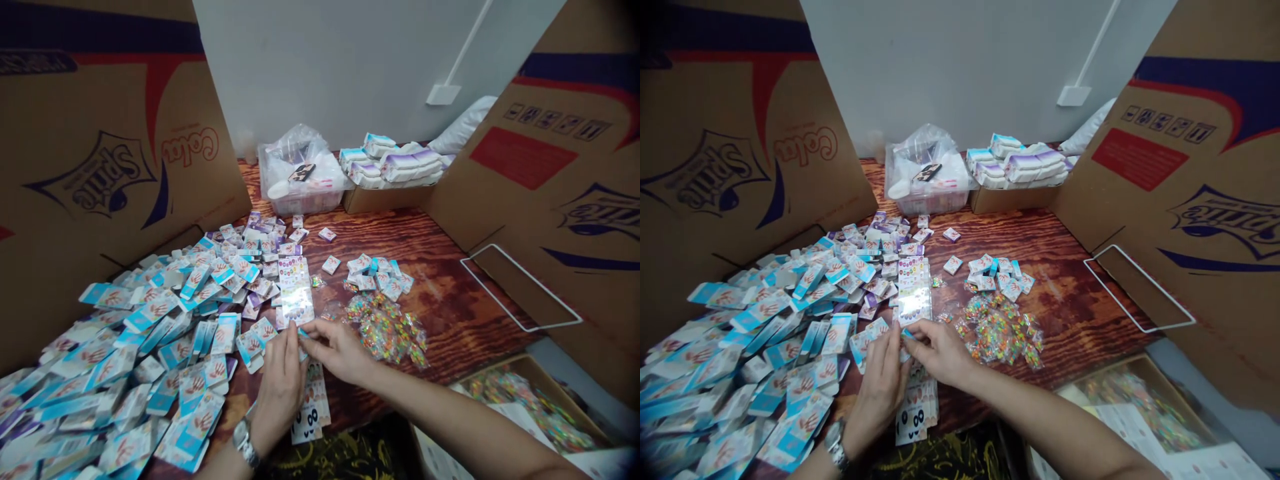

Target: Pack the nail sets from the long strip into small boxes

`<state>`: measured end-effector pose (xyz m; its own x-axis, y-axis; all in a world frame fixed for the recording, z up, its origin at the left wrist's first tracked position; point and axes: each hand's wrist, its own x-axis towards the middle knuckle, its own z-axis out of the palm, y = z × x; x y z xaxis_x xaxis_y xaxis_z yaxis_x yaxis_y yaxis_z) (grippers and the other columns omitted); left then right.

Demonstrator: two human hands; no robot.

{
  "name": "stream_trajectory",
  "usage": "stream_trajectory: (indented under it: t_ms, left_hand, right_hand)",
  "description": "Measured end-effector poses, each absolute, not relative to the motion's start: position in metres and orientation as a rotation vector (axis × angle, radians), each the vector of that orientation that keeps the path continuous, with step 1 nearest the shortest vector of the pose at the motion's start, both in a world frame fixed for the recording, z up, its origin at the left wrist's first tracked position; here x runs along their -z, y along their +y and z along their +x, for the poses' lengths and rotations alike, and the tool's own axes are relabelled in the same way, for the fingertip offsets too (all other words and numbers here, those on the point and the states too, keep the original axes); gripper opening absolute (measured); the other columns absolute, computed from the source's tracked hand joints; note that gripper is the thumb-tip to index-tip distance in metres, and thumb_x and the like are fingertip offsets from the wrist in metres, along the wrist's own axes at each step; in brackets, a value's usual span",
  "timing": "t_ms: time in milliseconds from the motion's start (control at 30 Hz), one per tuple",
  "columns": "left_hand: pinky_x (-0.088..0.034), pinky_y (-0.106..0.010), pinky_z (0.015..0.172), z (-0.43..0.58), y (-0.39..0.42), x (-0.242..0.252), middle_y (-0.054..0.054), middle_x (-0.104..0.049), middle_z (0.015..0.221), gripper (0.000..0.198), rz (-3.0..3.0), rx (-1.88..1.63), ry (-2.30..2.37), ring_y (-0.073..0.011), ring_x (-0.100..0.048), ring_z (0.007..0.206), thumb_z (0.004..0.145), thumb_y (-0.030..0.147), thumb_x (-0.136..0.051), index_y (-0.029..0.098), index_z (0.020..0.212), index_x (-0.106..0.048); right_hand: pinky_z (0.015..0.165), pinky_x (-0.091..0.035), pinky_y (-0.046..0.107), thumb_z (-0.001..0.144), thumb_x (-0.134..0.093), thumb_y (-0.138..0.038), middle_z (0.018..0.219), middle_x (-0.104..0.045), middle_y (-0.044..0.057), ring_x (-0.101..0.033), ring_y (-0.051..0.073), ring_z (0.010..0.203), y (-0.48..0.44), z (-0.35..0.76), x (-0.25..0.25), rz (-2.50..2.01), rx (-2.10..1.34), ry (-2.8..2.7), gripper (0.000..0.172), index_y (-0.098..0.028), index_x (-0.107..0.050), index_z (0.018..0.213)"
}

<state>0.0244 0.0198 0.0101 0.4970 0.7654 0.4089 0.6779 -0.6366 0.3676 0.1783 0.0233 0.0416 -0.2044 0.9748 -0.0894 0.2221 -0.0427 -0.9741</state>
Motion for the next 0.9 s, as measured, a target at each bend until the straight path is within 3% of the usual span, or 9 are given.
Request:
stream_trajectory:
  t_ms: [133,267,333,433,600,733,800,900]
  left_hand:
    - [-0.044,-0.049,0.092,0.034,0.025,-0.009,-0.022,-0.041,0.126,0.068,2.55,-0.816,1.233,-0.0305,-0.04,0.117,0.09,0.016,-0.042,0.011,0.145,-0.003]
    - [-0.034,-0.054,0.102,0.031,0.024,-0.017,-0.021,-0.024,0.143,0.07,2.437,-0.76,1.235,-0.033,-0.023,0.133,0.089,0.022,-0.048,0.015,0.145,-0.007]
    - [-0.033,-0.054,0.103,0.028,0.021,-0.017,-0.018,-0.024,0.144,0.066,2.404,-0.765,1.24,-0.0314,-0.023,0.134,0.089,0.021,-0.047,0.02,0.145,-0.011]
    - [-0.035,-0.051,0.102,0.026,0.016,-0.014,-0.016,-0.028,0.143,0.059,2.387,-0.762,1.22,-0.0292,-0.028,0.133,0.09,0.019,-0.046,0.023,0.143,-0.02]
    - [-0.04,-0.047,0.101,0.024,0.013,-0.011,-0.014,-0.037,0.139,0.053,2.332,-0.742,1.176,-0.0267,-0.037,0.129,0.09,0.019,-0.046,0.026,0.139,-0.029]
    - [-0.038,-0.046,0.103,0.025,0.017,-0.011,-0.012,-0.042,0.137,0.054,2.178,-0.772,1.175,-0.026,-0.038,0.129,0.089,0.023,-0.048,0.026,0.139,-0.029]
    - [-0.036,-0.047,0.104,0.028,0.022,-0.012,-0.013,-0.038,0.141,0.06,2.049,-0.802,1.174,-0.0267,-0.035,0.131,0.088,0.026,-0.05,0.024,0.142,-0.023]
    - [-0.034,-0.047,0.105,0.033,0.028,-0.015,-0.014,-0.023,0.149,0.076,1.882,-0.833,1.149,-0.0284,-0.027,0.135,0.085,0.031,-0.055,0.022,0.145,-0.009]
  right_hand:
    - [0.066,-0.048,0.026,0.089,-0.051,-0.037,0.088,-0.069,0.004,-0.063,0.016,0.078,0.039,0.199,-0.033,-1.291,-1.262,-1.568,0.031,-0.015,-0.062,0.106]
    - [0.071,-0.048,0.027,0.09,-0.049,-0.036,0.097,-0.069,0.003,-0.063,0.016,0.083,0.081,0.252,-0.034,-1.636,-0.774,-2.068,0.038,-0.02,-0.053,0.124]
    - [0.085,-0.045,0.032,0.089,-0.05,-0.026,0.114,-0.064,0.007,-0.059,0.02,0.1,0.107,0.281,-0.033,-1.853,-0.492,-2.269,0.04,-0.021,-0.05,0.129]
    - [0.098,-0.035,0.042,0.082,-0.049,-0.005,0.133,-0.051,0.014,-0.047,0.026,0.118,0.138,0.311,-0.025,-1.986,-0.386,-2.299,0.048,-0.018,-0.051,0.128]
    - [0.093,-0.038,0.045,0.077,-0.049,0.002,0.118,-0.061,0.013,-0.05,0.029,0.113,0.16,0.322,-0.017,-2.027,-0.384,-2.372,0.046,-0.02,-0.061,0.114]
    - [0.093,-0.039,0.042,0.083,-0.052,-0.009,0.119,-0.059,0.014,-0.05,0.026,0.112,0.148,0.307,-0.035,-1.916,-0.369,-2.365,0.042,-0.018,-0.051,0.123]
    - [0.09,-0.043,0.034,0.084,-0.056,-0.02,0.122,-0.057,0.009,-0.054,0.02,0.107,0.13,0.291,-0.044,-1.708,-0.511,-2.339,0.047,-0.02,-0.042,0.13]
    - [0.082,-0.048,0.029,0.084,-0.058,-0.029,0.115,-0.057,0.006,-0.059,0.016,0.098,0.095,0.258,-0.051,-1.15,-1.04,-2.043,0.046,-0.021,-0.042,0.127]
